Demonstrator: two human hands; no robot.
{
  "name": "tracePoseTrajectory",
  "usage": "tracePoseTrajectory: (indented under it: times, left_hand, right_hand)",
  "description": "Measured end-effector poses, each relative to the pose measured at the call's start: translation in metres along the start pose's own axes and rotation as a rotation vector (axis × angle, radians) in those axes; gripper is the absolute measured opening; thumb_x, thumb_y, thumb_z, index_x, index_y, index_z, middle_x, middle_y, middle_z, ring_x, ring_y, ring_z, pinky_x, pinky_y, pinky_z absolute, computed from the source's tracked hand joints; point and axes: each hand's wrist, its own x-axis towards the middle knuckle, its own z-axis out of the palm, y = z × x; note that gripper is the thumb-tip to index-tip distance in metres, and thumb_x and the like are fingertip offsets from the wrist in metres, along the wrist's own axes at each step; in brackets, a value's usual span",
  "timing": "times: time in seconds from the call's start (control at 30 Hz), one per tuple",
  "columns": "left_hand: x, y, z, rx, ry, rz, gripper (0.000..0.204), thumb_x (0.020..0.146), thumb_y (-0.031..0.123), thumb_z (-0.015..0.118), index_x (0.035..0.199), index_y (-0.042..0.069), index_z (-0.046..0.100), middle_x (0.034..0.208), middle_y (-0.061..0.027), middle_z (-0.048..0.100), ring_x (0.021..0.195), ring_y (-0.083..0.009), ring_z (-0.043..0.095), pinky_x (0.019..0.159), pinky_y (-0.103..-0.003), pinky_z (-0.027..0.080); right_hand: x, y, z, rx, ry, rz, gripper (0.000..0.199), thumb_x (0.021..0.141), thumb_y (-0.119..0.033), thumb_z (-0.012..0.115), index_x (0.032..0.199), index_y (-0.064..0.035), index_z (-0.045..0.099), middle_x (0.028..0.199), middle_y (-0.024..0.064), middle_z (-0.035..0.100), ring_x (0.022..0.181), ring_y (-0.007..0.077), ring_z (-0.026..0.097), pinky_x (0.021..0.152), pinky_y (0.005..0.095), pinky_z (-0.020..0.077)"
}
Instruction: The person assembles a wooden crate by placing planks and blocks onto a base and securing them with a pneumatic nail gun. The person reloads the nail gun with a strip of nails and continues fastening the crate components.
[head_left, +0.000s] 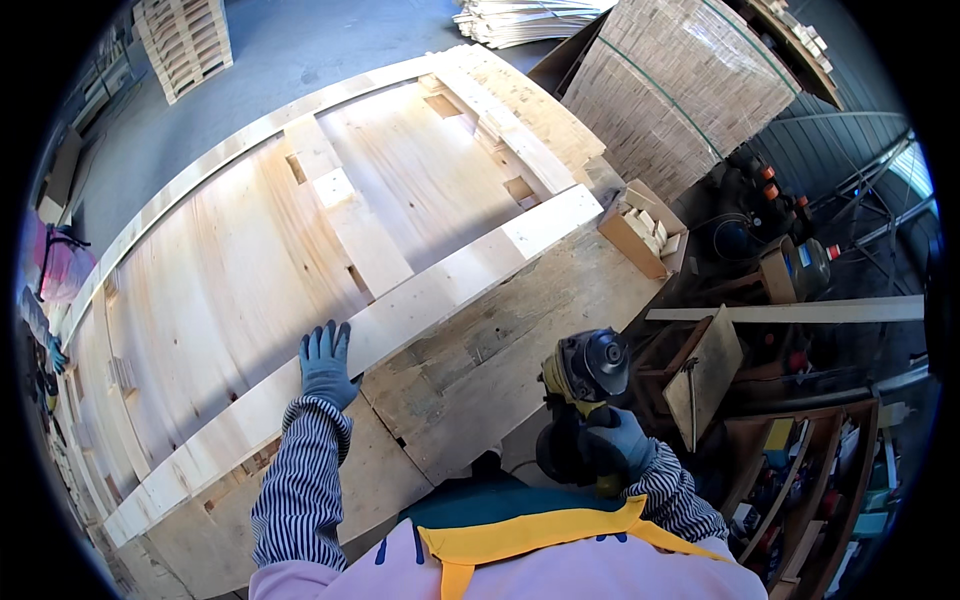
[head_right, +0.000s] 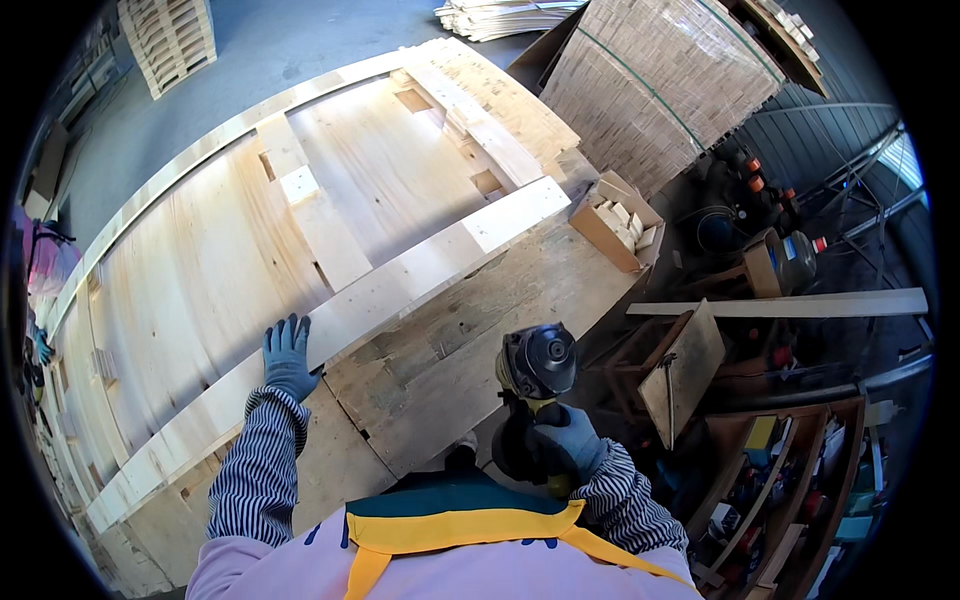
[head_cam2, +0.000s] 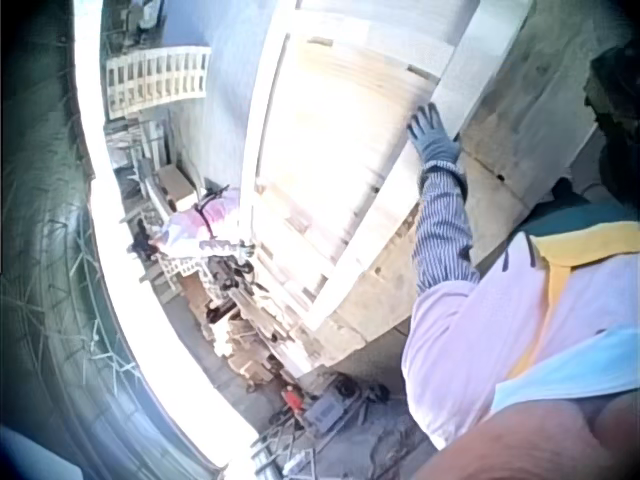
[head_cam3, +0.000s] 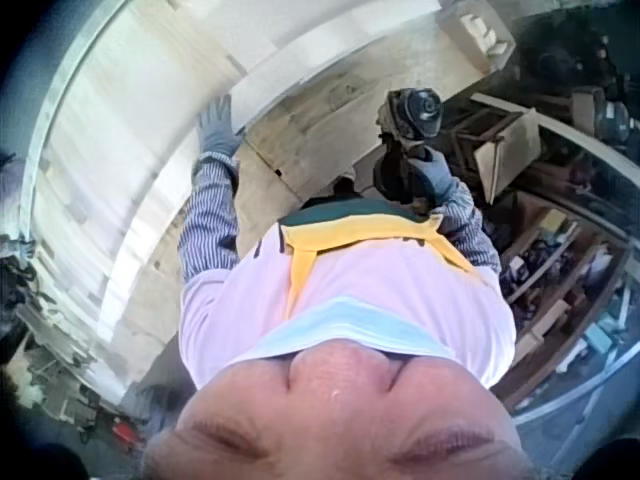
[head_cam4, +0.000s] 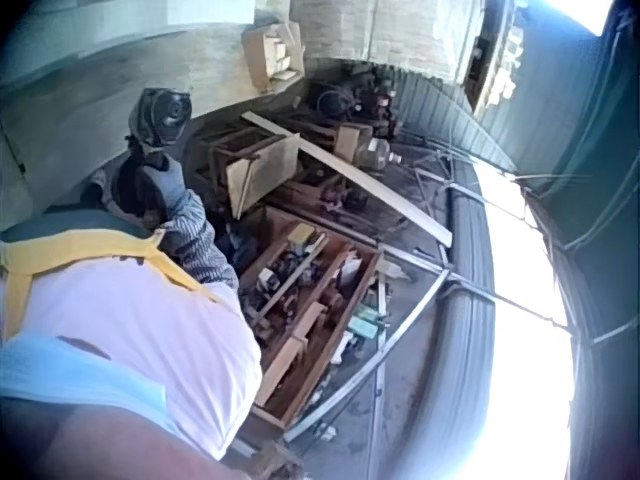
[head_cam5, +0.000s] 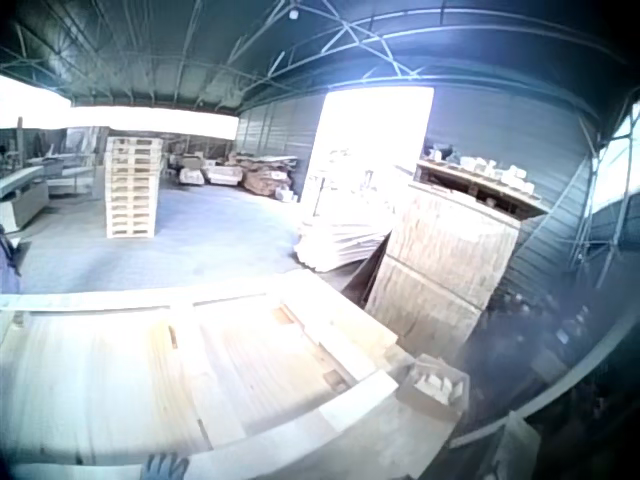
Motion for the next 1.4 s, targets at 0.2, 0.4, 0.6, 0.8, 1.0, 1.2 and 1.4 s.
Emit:
tracePoseTrajectory:
  times: [0.2, 0.4, 0.6, 0.8, 1.0, 1.2, 1.4]
  left_hand:
    - [0.003, 0.007, 0.003, 0.134, -0.069, -0.063, 0.103, 0.072, 0.042, 0.072, 0.151, 0.008, 0.014, 0.155, -0.0184, 0.016, 0.142, -0.0411, 0.013, 0.115, -0.054, 0.008]
    - [0.032, 0.109, -0.026, 0.185, -0.14, -0.134, 0.109, 0.07, 0.057, 0.069, 0.151, 0.007, 0.016, 0.156, -0.0183, 0.014, 0.144, -0.0414, 0.008, 0.115, -0.054, 0.007]
    - [0.122, 0.252, -0.003, 0.082, 0.068, 0.119, 0.094, 0.076, 0.054, 0.065, 0.148, 0.007, 0.026, 0.153, -0.0202, 0.02, 0.142, -0.0413, 0.013, 0.115, -0.053, 0.009]
    - [0.251, 0.349, -0.02, 0.016, 0.1, 0.206, 0.091, 0.078, 0.058, 0.062, 0.147, 0.008, 0.029, 0.153, -0.0206, 0.021, 0.142, -0.0412, 0.013, 0.115, -0.053, 0.009]
    - [0.349, 0.408, -0.014, -0.041, 0.04, 0.113, 0.093, 0.08, 0.06, 0.059, 0.149, 0.009, 0.024, 0.153, -0.019, 0.023, 0.139, -0.0379, 0.021, 0.113, -0.053, 0.013]
    - [0.361, 0.41, -0.017, -0.057, -0.063, 0.088, 0.094, 0.08, 0.059, 0.06, 0.15, 0.009, 0.021, 0.153, -0.0172, 0.023, 0.138, -0.0352, 0.024, 0.113, -0.053, 0.014]
    - [0.366, 0.402, -0.015, -0.117, -0.094, 0.067, 0.094, 0.08, 0.058, 0.061, 0.15, 0.009, 0.021, 0.153, -0.0167, 0.022, 0.14, -0.0358, 0.021, 0.114, -0.052, 0.012]
  right_hand:
    - [0.009, 0.113, -0.1, 0.152, 0.054, -0.043, 0.031, 0.079, -0.016, 0.068, 0.105, 0.0012, 0.063, 0.088, 0.0115, 0.067, 0.079, 0.0223, 0.064, 0.075, 0.0317, 0.0522]
    - [0.013, 0.162, -0.191, 0.284, 0.059, -0.176, 0.031, 0.08, -0.015, 0.068, 0.105, 0.0018, 0.063, 0.089, 0.012, 0.067, 0.083, 0.0224, 0.064, 0.078, 0.0309, 0.0508]
    - [0.028, 0.164, -0.271, 0.112, 0.104, -0.293, 0.022, 0.084, -0.011, 0.065, 0.103, -0.0003, 0.062, 0.088, 0.0118, 0.067, 0.079, 0.0233, 0.064, 0.073, 0.0319, 0.0533]
    - [0.075, 0.118, -0.318, 0.312, -0.013, -0.219, 0.017, 0.083, -0.009, 0.065, 0.099, -0.001, 0.062, 0.085, 0.0117, 0.066, 0.076, 0.0236, 0.065, 0.071, 0.0321, 0.0536]
    - [0.116, 0.019, -0.324, 0.319, 0.014, -0.198, 0.02, 0.078, -0.008, 0.065, 0.096, -0.0004, 0.062, 0.085, 0.0119, 0.067, 0.075, 0.0213, 0.065, 0.068, 0.0316, 0.0533]
    - [0.165, -0.073, -0.341, 0.592, -0.226, -0.126, 0.023, 0.08, -0.007, 0.065, 0.101, -0.0003, 0.059, 0.083, 0.0125, 0.065, 0.07, 0.0221, 0.065, 0.063, 0.0317, 0.053]
    - [0.189, -0.162, -0.333, 0.36, -0.263, -0.338, 0.02, 0.085, -0.01, 0.066, 0.101, -0.0008, 0.057, 0.083, 0.0129, 0.064, 0.071, 0.0207, 0.064, 0.063, 0.0331, 0.0539]
